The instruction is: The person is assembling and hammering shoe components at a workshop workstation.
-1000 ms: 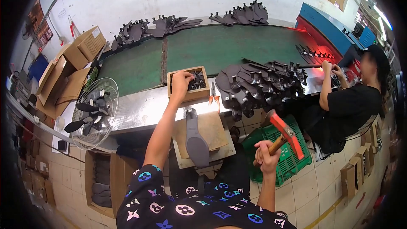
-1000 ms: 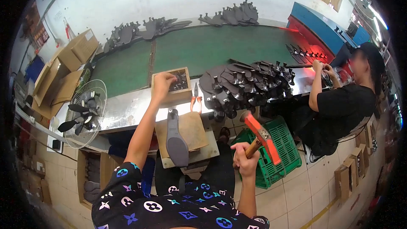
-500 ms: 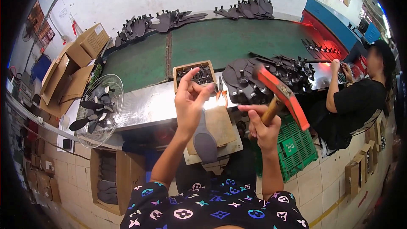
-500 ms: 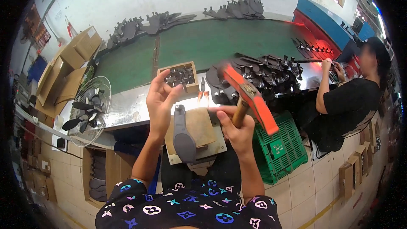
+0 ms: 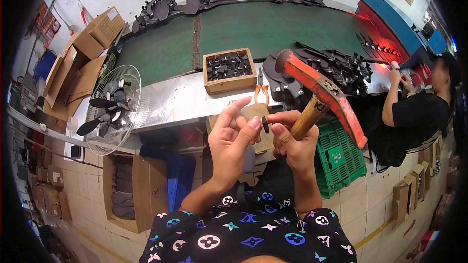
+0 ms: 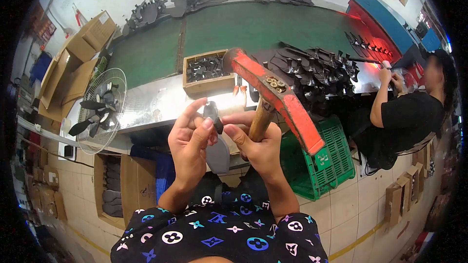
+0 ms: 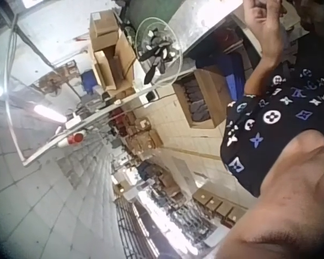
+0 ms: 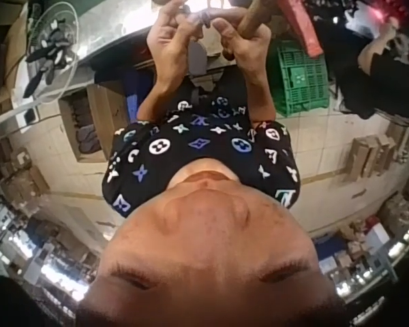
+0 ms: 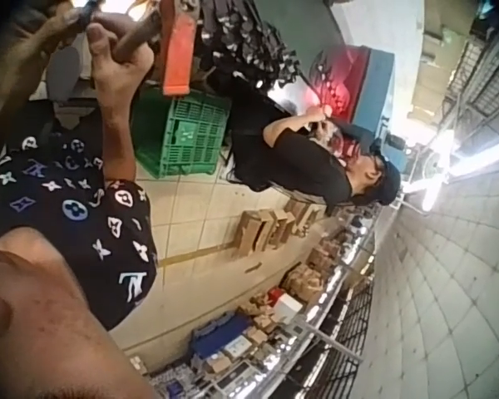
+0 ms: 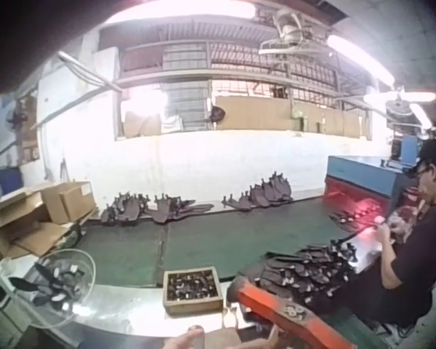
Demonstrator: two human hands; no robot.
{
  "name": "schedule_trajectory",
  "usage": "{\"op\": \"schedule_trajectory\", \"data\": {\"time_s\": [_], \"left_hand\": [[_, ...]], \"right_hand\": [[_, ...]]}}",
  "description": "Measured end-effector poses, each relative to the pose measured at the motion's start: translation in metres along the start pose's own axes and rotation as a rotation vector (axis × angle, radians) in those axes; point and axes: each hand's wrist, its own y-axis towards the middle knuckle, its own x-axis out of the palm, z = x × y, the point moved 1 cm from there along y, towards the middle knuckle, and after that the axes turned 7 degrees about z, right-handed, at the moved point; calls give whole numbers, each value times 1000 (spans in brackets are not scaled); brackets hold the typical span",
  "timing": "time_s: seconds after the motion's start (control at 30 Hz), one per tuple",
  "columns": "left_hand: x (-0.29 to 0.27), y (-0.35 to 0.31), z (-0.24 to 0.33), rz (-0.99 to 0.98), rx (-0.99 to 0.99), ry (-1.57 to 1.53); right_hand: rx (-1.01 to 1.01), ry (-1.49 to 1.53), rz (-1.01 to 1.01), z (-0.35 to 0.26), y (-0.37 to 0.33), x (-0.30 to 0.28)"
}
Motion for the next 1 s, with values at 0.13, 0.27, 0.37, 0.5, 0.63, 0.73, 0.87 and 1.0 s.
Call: {"op": "schedule_trajectory", "data": {"time_s": [0.13, 0.27, 0.37, 0.5, 0.63, 0.73, 0.87, 1.0], "left_hand": [[-1, -2, -1, 17, -36, 5], [-2, -2, -9, 17, 42, 77], [-12, 3, -23, 9, 150, 103], [-56, 36, -64, 75, 311, 542], [-113, 78, -110, 61, 628, 1102], [-116, 94, -117, -72, 479, 953], [-108, 81, -113, -54, 317, 872], [-111, 69, -118, -68, 214, 807]], "right_hand": [[53, 10, 19, 1, -3, 0], [51, -42, 5, 2, -1, -2], [87, -148, 11, 2, 3, 0], [-24, -247, 40, 34, 16, -10], [72, -357, -37, 77, 42, -22], [70, -439, -115, 89, 57, -15], [74, -408, -142, 105, 66, -16], [161, -475, -199, 118, 61, -22]]}}
